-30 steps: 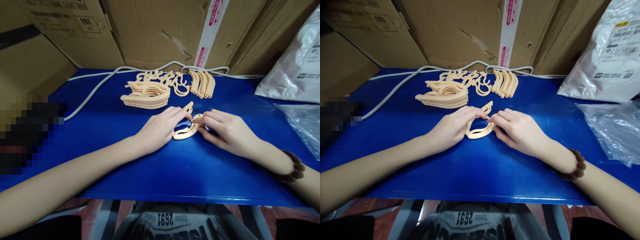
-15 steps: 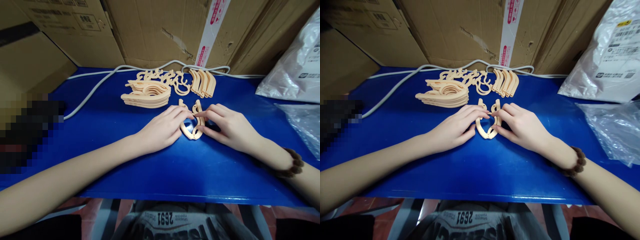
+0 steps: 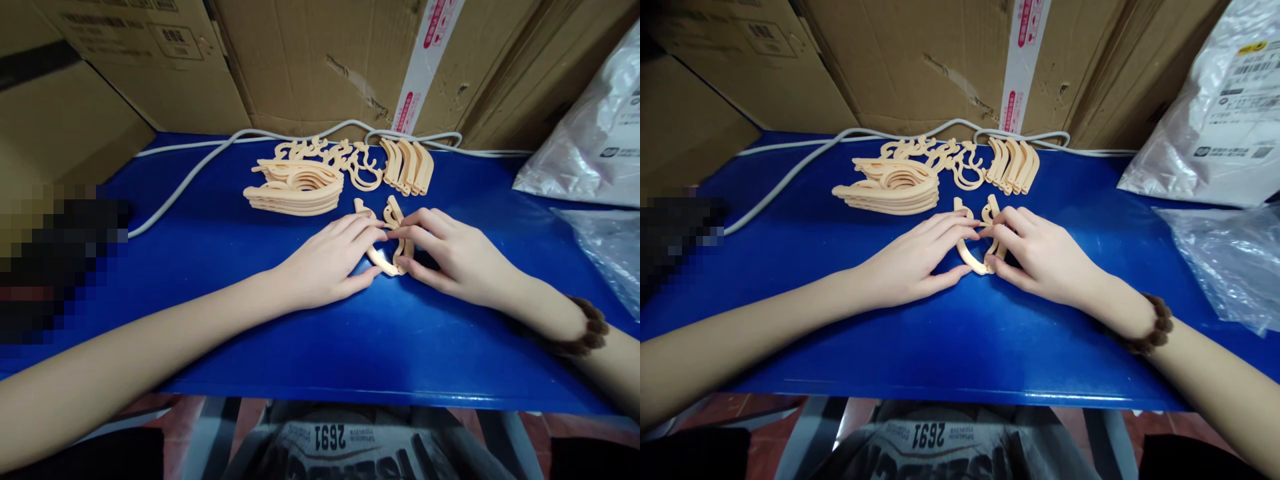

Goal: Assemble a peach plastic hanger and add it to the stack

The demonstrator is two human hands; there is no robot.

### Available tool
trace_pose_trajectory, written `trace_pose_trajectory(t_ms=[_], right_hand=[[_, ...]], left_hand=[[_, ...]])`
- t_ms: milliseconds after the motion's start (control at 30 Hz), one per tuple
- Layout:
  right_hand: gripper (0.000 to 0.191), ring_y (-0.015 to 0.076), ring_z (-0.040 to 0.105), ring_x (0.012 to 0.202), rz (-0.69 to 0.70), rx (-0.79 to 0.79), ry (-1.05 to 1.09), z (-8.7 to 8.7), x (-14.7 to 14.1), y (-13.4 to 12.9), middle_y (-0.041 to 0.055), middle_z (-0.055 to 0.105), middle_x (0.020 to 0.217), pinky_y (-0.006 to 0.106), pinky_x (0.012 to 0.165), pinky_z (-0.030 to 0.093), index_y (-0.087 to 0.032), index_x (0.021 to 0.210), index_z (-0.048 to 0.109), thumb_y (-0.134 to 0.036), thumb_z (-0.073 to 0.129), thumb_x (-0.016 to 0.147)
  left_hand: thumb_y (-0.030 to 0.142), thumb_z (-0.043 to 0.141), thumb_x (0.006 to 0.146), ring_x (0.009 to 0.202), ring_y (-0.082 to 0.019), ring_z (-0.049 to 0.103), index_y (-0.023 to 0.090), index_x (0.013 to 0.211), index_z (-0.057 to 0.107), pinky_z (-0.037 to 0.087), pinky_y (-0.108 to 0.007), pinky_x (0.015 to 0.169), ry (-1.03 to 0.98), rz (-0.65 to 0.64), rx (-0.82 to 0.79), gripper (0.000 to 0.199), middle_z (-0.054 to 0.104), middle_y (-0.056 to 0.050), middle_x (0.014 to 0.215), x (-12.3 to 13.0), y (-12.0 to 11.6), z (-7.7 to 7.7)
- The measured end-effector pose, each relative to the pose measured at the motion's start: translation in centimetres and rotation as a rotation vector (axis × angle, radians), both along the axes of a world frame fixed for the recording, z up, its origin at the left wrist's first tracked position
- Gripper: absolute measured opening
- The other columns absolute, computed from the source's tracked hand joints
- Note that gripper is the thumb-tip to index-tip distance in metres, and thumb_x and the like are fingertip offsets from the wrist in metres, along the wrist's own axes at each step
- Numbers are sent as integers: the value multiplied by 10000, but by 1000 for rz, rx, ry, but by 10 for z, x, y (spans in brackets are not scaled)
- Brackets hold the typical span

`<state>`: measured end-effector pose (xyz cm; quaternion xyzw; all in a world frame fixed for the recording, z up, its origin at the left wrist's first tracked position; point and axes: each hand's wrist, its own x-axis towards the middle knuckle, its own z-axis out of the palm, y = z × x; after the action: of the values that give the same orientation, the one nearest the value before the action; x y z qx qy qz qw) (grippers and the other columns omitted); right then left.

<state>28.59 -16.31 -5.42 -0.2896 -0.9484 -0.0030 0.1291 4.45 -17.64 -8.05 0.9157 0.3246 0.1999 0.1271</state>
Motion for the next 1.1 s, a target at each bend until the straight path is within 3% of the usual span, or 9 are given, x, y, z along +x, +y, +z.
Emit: trace_pose_trajectory(t_ms=[167,233,400,633,867,1100], right_hand=[[296,259,623,968,14,-52,37,2,2,-1,134,636,1084,373,796,515,-173,1207,583,-314,518,955],[290,248,627,969,28,-98,66,3,2,-3,121,642,1072,359,803,512,-177,1203,569,-299,538,943],[123,208,624,925,95,-228,104,6,-3,-11,86,645,1019,316,796,490,-200,1010,602,-281,559,928],[256,182,574,808,118,-259,66,9,-5,-13,66,595,885,300,723,442,-191,782,585,-381,553,951],[236,187,575,821,119,-293,80,8,-1,-11,66,595,897,307,746,449,-191,819,612,-389,573,943],[167,185,615,846,147,-286,86,10,0,-13,70,632,979,297,750,465,-201,961,671,-344,586,940]], left_hand=[[346,565,958,1436,-306,361,92,1335,497,288,-473,1220,12,6,4,460,498,-171,1449,1,0,-1],[275,537,946,1441,-309,347,86,1341,489,283,-482,1221,12,-11,-5,440,488,-170,1461,1,0,0],[58,415,872,1382,-243,416,127,1359,469,342,-444,1176,-5,0,-19,495,475,-117,1494,0,1,3],[130,434,902,1243,-298,470,125,1337,538,432,-458,1010,103,8,99,446,524,-97,1455,1,-1,5],[165,455,940,1341,-291,402,118,1310,548,353,-436,1111,62,71,120,384,481,-124,1470,-1,-1,2],[126,479,951,1126,-265,559,142,1214,570,461,-402,946,35,228,125,279,617,-73,1201,-3,2,4]])
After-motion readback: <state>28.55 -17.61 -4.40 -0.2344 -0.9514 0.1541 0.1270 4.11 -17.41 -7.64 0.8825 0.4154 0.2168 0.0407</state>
